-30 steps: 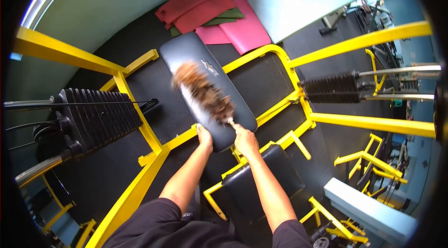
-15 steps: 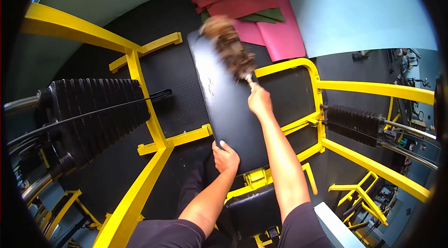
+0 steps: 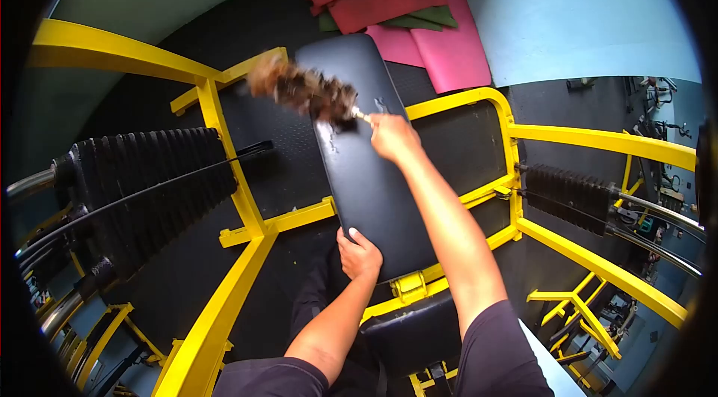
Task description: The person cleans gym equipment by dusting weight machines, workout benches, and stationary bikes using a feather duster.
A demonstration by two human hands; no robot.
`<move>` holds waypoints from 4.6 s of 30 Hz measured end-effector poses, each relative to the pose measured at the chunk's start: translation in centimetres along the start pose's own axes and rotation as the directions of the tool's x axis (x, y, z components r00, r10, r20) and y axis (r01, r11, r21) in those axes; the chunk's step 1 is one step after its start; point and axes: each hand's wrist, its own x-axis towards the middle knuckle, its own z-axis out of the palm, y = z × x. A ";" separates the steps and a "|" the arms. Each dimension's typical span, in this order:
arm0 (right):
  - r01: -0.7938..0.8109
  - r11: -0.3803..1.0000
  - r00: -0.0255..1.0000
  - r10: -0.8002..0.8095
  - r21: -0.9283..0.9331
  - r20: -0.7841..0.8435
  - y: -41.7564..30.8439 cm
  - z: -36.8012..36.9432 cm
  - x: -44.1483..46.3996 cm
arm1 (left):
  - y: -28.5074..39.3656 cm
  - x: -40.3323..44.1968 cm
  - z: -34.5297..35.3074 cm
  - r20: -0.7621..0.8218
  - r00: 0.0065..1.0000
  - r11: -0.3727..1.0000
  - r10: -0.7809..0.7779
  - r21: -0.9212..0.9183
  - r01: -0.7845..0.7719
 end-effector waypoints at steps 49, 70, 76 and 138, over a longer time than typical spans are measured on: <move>-0.129 0.160 -0.038 0.985 0.979 -0.166 -13.5 60.8 -100.1 | -46.6 -25.0 -8.6 0.728 -0.236 -0.130 0.643 -0.200 -0.971; -0.088 -0.184 -0.370 0.919 0.979 0.140 4.7 69.3 -122.1 | -66.1 -61.3 3.6 0.565 -0.602 0.007 0.565 -0.732 -0.681; -0.124 0.031 -0.177 0.983 0.992 -0.053 18.4 70.3 -125.7 | -64.4 -69.8 6.6 0.387 -0.739 -0.285 0.552 -0.745 -0.603; -0.298 0.868 -0.285 -0.478 -0.397 -0.831 88.1 -47.7 -121.6 | -13.5 -102.8 37.1 -0.147 -0.160 -0.190 0.976 -0.224 -0.956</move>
